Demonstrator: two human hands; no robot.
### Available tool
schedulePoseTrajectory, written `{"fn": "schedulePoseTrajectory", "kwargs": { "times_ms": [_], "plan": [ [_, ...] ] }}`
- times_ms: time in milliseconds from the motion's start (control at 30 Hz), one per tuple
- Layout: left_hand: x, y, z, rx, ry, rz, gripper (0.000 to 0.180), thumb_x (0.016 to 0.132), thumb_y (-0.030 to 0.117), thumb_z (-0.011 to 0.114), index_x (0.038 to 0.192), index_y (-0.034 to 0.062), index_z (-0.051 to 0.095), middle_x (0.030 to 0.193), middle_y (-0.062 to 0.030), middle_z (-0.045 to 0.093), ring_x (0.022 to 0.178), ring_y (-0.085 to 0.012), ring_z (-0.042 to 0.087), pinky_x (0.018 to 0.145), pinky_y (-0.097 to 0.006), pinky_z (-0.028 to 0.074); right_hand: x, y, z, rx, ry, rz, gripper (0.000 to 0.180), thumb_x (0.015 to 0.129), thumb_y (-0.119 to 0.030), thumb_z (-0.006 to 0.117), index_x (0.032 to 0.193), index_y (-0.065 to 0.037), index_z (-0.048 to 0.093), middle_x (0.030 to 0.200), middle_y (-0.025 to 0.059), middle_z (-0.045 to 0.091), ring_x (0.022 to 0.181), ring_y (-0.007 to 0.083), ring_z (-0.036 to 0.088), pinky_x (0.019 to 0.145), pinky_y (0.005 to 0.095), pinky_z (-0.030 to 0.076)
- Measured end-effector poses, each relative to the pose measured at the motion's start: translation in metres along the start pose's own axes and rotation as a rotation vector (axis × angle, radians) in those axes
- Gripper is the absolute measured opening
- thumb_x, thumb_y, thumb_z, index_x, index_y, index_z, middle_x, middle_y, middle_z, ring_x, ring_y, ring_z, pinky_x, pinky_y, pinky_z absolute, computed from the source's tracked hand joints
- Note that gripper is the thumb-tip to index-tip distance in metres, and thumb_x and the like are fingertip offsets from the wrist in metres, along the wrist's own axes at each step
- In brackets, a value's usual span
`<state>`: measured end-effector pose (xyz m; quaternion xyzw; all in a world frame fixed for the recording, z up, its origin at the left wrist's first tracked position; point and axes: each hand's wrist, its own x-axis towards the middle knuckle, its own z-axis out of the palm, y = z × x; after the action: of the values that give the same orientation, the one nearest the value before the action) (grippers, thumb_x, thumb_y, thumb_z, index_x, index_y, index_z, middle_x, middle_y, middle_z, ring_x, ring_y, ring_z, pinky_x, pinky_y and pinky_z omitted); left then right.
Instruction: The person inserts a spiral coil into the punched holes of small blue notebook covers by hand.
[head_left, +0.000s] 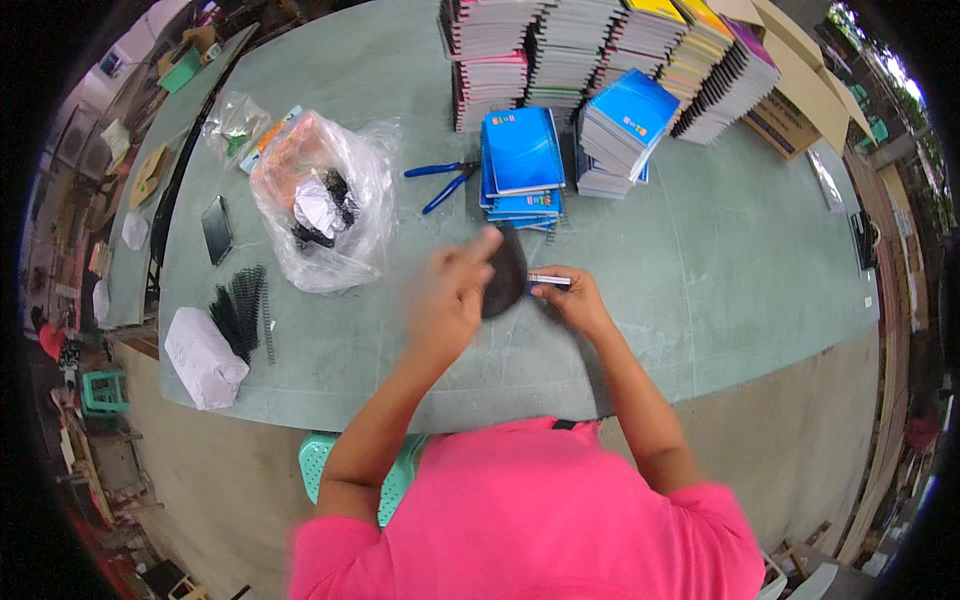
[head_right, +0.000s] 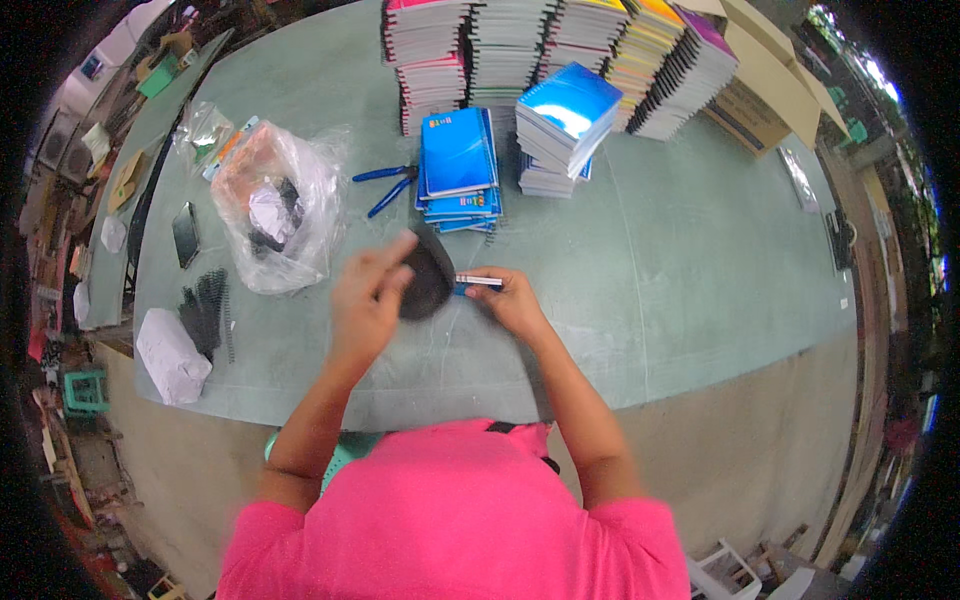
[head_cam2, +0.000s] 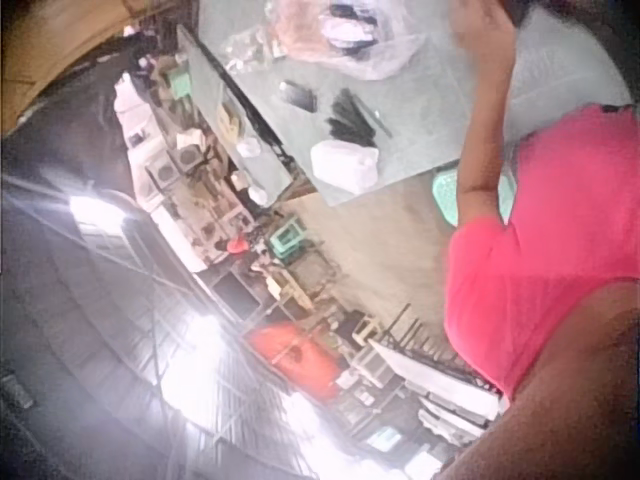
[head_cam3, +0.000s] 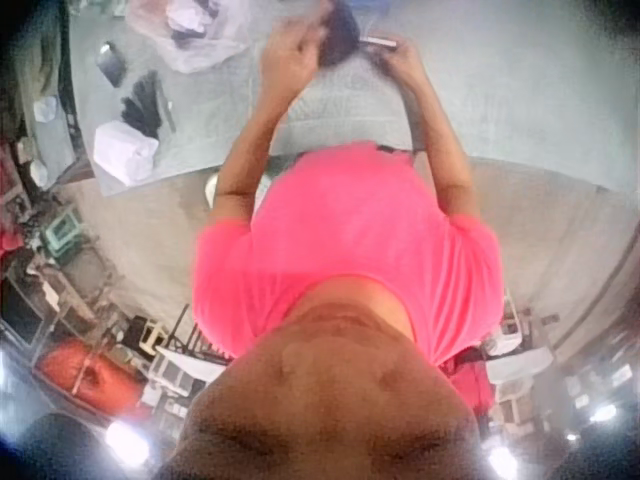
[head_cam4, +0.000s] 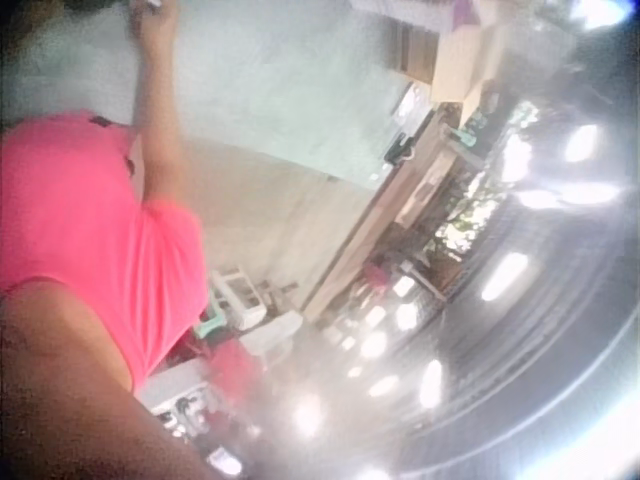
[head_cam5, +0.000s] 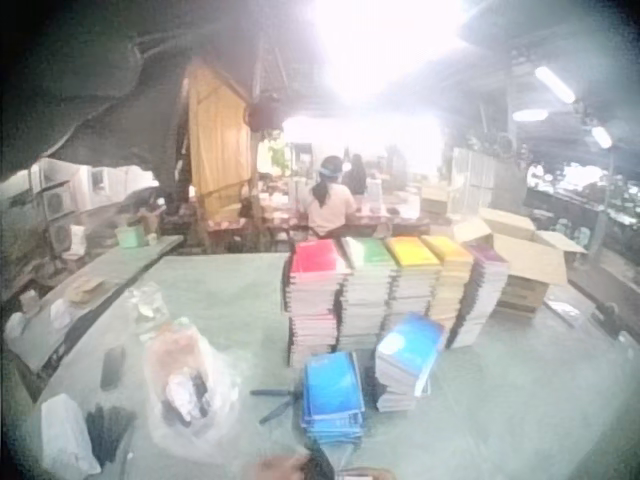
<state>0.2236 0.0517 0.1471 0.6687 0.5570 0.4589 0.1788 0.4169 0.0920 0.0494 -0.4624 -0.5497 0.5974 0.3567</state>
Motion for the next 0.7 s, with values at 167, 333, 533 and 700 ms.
{"fn": "schedulePoseTrajectory", "kwargs": {
  "times_ms": [167,333,533,700],
  "plan": [
    [-0.016,-0.018,0.019,0.13,-0.454,0.035,0.034,0.08,0.008,0.06,0.113,0.0142,0.061,0.089,-0.0132,0.06,0.078,-0.0306,0.057,0.071,-0.039,0.046,0.001,0.006,-0.007,-0.085,-0.072,-0.042,0.024,0.079,0.003,0.06,0.101,-0.002,0.065,0.089,0.0015,0.067,0.081,0.0082,0.058,0.075,0.0245,0.046],
    [-0.024,-0.021,0.032,0.083,-0.494,-0.01,0.03,0.081,0.015,0.06,0.111,0.0114,0.061,0.09,-0.0148,0.062,0.08,-0.0316,0.058,0.075,-0.041,0.046,-0.001,0.003,-0.003,-0.032,-0.052,0.014,0.022,0.081,0.0,0.059,0.102,-0.002,0.065,0.091,0.0023,0.067,0.084,0.008,0.057,0.078,0.0247,0.045],
    [-0.045,-0.024,0.032,0.165,-0.601,0.064,0.03,0.081,0.023,0.062,0.108,0.0102,0.062,0.099,-0.0139,0.059,0.096,-0.0316,0.053,0.082,-0.041,0.042,-0.002,0.001,0.0,0.193,0.023,-0.097,0.021,0.083,-0.003,0.059,0.103,-0.001,0.063,0.103,0.0055,0.064,0.093,0.0116,0.056,0.083,0.0261,0.045],
    [-0.005,-0.009,0.03,0.489,-0.259,0.383,0.032,0.079,0.026,0.062,0.106,0.0075,0.061,0.103,-0.0108,0.055,0.102,-0.0285,0.049,0.085,-0.043,0.037,-0.005,0.002,-0.002,0.084,-0.041,-0.336,0.021,0.083,-0.003,0.061,0.103,0.001,0.061,0.109,0.0113,0.061,0.098,0.0152,0.057,0.088,0.0281,0.044]
  ]
}}
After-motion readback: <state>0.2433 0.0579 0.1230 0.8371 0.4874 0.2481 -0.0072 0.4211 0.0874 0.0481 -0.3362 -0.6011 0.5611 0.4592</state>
